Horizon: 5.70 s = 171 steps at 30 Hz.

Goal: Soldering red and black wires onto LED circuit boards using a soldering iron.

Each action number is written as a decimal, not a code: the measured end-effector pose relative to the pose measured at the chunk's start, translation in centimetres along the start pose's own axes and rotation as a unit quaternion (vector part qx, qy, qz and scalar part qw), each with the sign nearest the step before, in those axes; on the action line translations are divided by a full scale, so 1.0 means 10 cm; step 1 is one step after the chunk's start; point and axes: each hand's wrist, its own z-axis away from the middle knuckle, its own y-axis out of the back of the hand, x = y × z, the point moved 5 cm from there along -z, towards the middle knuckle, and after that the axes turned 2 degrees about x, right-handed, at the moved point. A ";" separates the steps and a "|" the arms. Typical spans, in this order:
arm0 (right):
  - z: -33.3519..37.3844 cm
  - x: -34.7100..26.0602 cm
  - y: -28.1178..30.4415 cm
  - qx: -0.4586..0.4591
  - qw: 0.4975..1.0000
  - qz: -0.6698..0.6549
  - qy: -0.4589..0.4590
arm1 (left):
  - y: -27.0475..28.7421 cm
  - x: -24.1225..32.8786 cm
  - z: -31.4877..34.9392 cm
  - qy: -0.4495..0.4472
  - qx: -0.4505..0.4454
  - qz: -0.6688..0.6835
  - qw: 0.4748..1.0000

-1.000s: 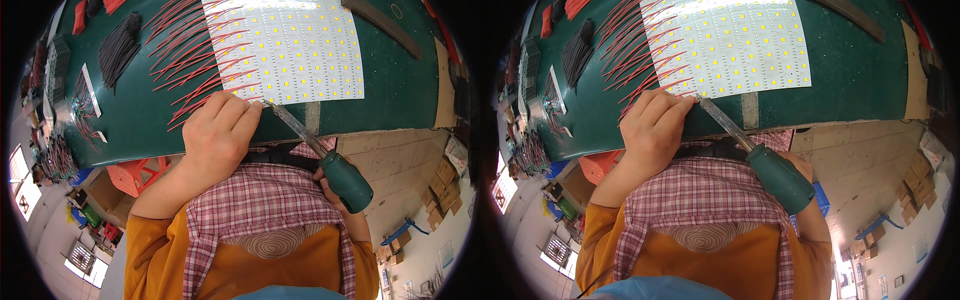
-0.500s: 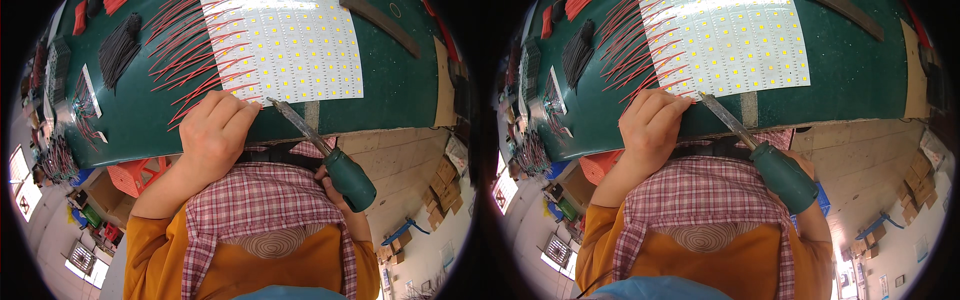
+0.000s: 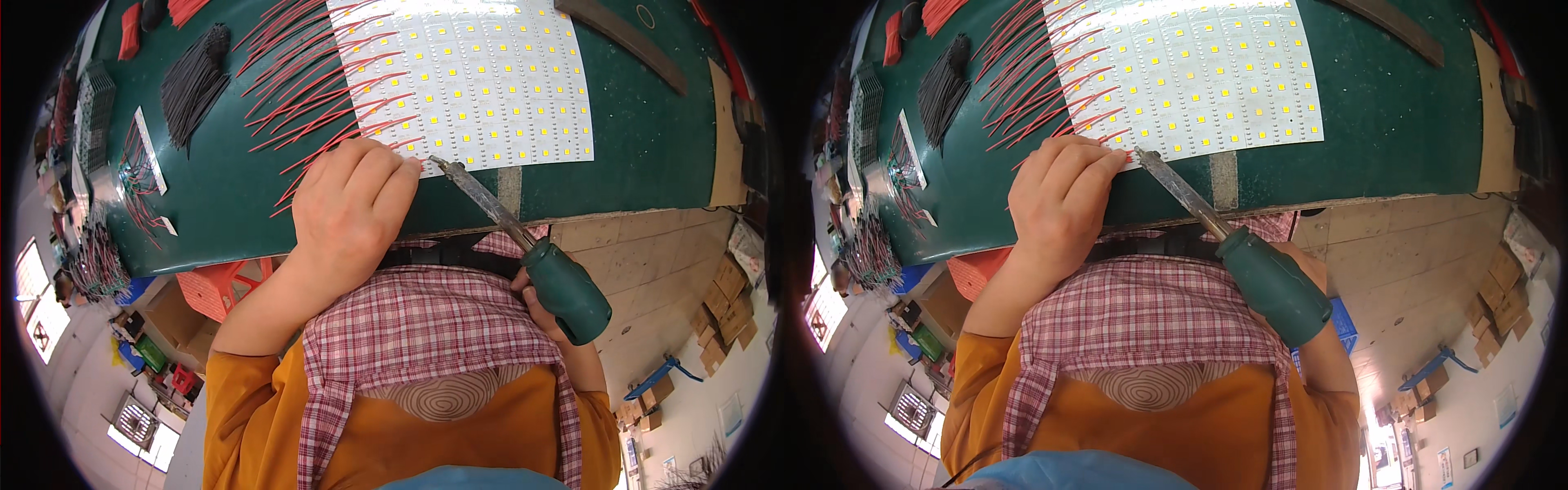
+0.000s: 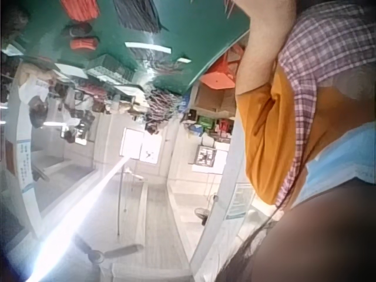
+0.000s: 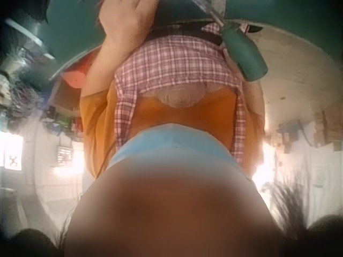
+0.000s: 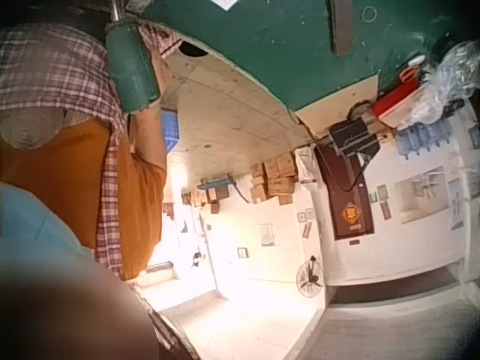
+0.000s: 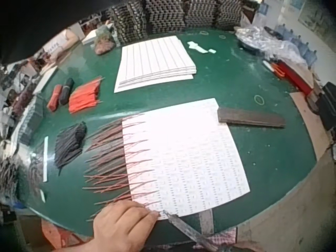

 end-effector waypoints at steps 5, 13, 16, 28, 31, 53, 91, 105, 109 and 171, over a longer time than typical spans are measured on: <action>-0.04 -0.05 0.00 0.000 1.000 0.024 0.017 | -0.02 0.03 -0.04 0.007 -0.029 0.021 0.999; -0.10 -0.11 0.02 -0.008 0.999 0.031 0.010 | -0.02 0.05 -0.05 0.004 -0.031 0.013 0.999; -0.07 -0.07 0.01 0.000 1.000 0.008 -0.010 | -0.02 0.04 -0.04 0.002 -0.030 0.015 0.999; 0.11 0.06 -0.06 -0.002 0.997 0.050 -0.057 | -0.02 0.04 -0.05 0.001 -0.029 0.011 1.000; 0.12 0.08 -0.07 -0.008 0.999 0.002 -0.039 | -0.01 0.05 -0.05 0.002 -0.033 0.008 0.999; -0.44 -0.26 0.19 0.095 0.918 -0.379 -0.066 | 0.97 -1.63 -0.31 0.282 0.104 0.072 0.951; -1.06 -0.56 0.20 0.080 0.921 -0.370 -0.097 | 0.77 -2.34 -0.39 0.193 -0.123 -0.093 0.969; -1.10 -0.55 0.21 0.065 0.923 -0.364 -0.110 | 0.82 -2.27 -0.45 0.167 -0.140 -0.185 0.958; -1.09 -0.53 0.22 0.070 0.916 -0.384 -0.095 | 0.84 -2.27 -0.45 0.160 -0.142 -0.221 0.951; -1.91 -1.81 -0.11 0.049 0.991 -0.121 0.029 | 0.23 -0.99 -0.11 0.297 -0.017 0.809 0.507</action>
